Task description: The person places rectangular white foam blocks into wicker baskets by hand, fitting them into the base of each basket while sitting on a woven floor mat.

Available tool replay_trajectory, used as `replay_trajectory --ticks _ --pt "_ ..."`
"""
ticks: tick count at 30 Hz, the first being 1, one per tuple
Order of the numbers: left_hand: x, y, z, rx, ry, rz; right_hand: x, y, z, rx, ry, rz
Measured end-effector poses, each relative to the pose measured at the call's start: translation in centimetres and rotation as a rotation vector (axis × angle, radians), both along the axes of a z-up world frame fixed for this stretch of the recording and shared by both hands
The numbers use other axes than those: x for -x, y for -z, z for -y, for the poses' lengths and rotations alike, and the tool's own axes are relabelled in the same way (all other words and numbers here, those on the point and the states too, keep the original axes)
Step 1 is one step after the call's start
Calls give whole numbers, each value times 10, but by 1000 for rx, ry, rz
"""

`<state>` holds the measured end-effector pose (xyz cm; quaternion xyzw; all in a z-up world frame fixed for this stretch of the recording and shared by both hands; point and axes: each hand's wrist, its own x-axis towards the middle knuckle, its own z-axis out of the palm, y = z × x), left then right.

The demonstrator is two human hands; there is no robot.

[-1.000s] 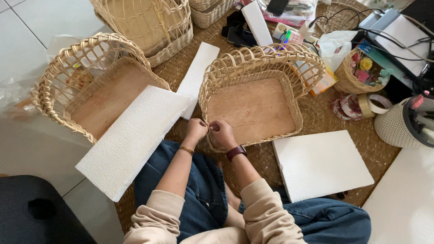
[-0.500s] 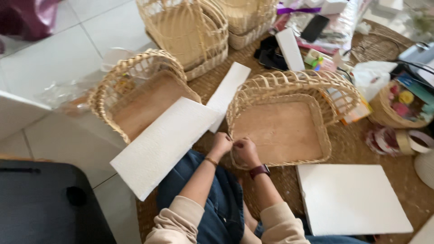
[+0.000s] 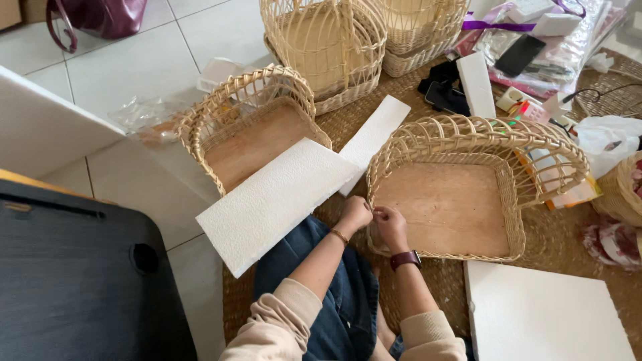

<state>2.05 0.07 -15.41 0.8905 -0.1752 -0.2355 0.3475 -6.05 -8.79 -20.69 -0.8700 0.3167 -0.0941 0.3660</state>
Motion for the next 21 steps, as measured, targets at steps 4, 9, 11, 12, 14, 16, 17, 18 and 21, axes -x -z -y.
replay_trajectory --ticks 4,9,11,12,14,16,17,18,21 --pt "2 -11 -1 -9 19 -1 -5 -3 3 -16 7 -36" --pt "7 -14 -6 -63 105 -8 1 -19 -10 -29 37 13" --pt "4 -12 -3 -67 71 -29 1 -26 -12 -66 61 74" --pt "4 -11 -2 -60 100 -34 1 -29 -8 -57 89 69" --pt "6 -7 -5 6 -15 -56 2 -31 -4 -139 88 129" --pt "12 -5 -1 66 -84 -138 13 -35 -3 -167 13 128" --pt "12 -6 2 124 -166 -207 14 -37 -2 -197 -76 139" --pt "10 -4 2 120 -164 -214 11 -37 -4 -201 -72 132" --pt "11 1 0 58 -94 -213 8 -34 -10 65 -110 160"
